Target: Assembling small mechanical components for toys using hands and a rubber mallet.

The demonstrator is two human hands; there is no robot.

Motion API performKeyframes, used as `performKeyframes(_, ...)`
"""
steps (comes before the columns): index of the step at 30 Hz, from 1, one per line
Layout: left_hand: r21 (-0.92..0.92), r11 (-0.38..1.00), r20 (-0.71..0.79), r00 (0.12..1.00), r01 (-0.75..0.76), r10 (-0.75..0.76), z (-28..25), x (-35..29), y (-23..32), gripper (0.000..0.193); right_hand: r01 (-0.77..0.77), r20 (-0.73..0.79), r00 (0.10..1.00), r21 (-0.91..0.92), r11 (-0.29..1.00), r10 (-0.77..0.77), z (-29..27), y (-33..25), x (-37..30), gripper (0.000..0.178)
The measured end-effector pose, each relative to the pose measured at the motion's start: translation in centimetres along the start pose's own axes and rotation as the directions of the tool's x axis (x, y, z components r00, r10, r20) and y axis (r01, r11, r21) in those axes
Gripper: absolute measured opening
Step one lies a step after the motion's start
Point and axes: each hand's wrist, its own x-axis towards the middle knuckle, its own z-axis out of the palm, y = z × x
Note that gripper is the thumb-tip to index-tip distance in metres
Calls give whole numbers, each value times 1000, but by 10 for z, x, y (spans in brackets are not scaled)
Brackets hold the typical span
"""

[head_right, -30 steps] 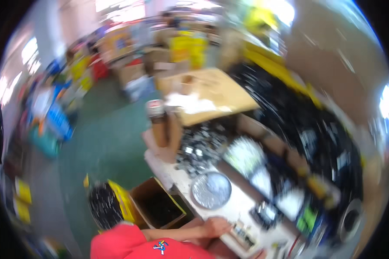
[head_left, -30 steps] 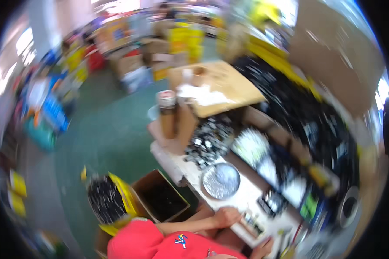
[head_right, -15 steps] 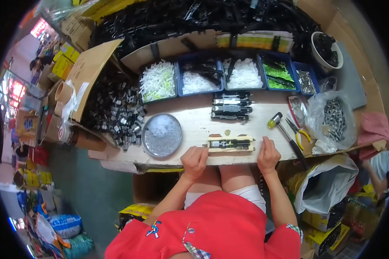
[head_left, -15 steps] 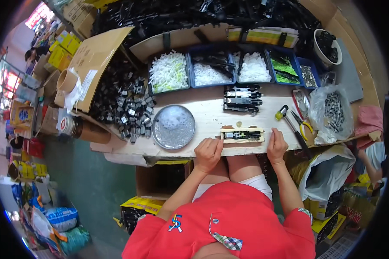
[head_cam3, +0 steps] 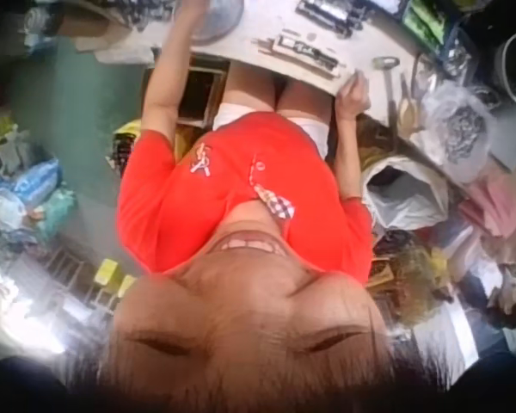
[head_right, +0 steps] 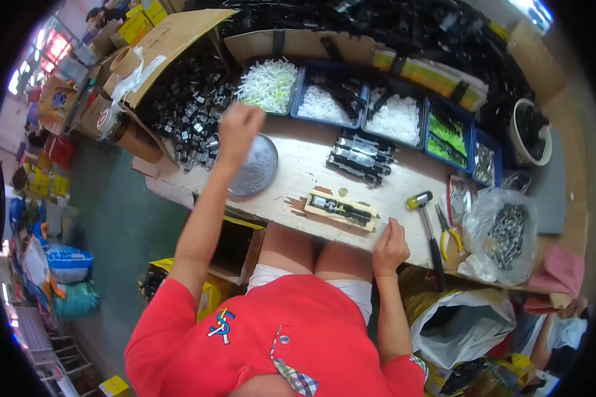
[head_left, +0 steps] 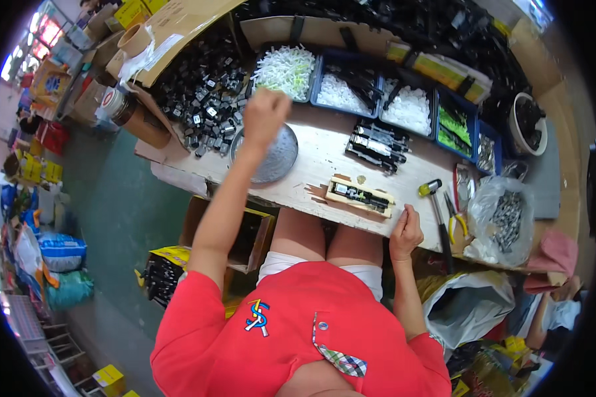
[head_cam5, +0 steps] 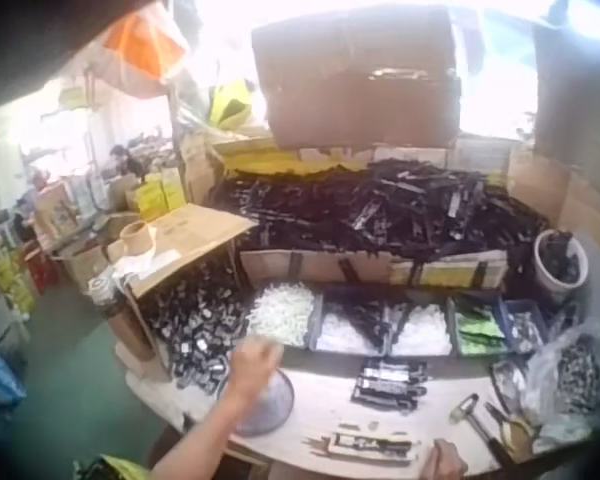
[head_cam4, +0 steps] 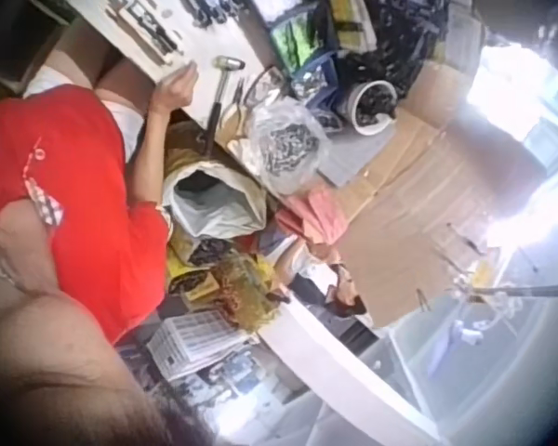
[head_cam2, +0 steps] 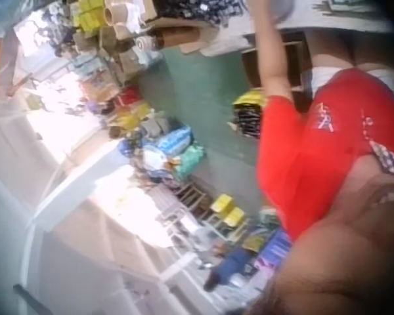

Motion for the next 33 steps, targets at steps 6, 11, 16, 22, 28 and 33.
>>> performKeyframes(6,534,845,330,926,-26,-181,32,95,-91,39,74,-107,991,-7,997,-75,6,19,-1,21)
performKeyframes(11,522,841,254,967,-144,8,27,91,-111,42,25,-131,991,70,997,-16,6,13,9,20)
performKeyframes(16,302,948,230,973,-95,24,56,106,-84,31,7,-101,995,55,998,-2,-2,16,1,19)
performKeyframes(22,67,975,298,929,210,-221,72,107,-56,22,15,-86,996,71,997,-9,1,12,2,17)
performKeyframes(28,-48,987,324,937,153,-130,67,115,-46,16,13,-66,998,58,998,-9,1,13,4,16)
performKeyframes(33,-138,978,229,966,154,-120,64,124,-56,18,1,-60,998,88,996,4,1,11,4,14)
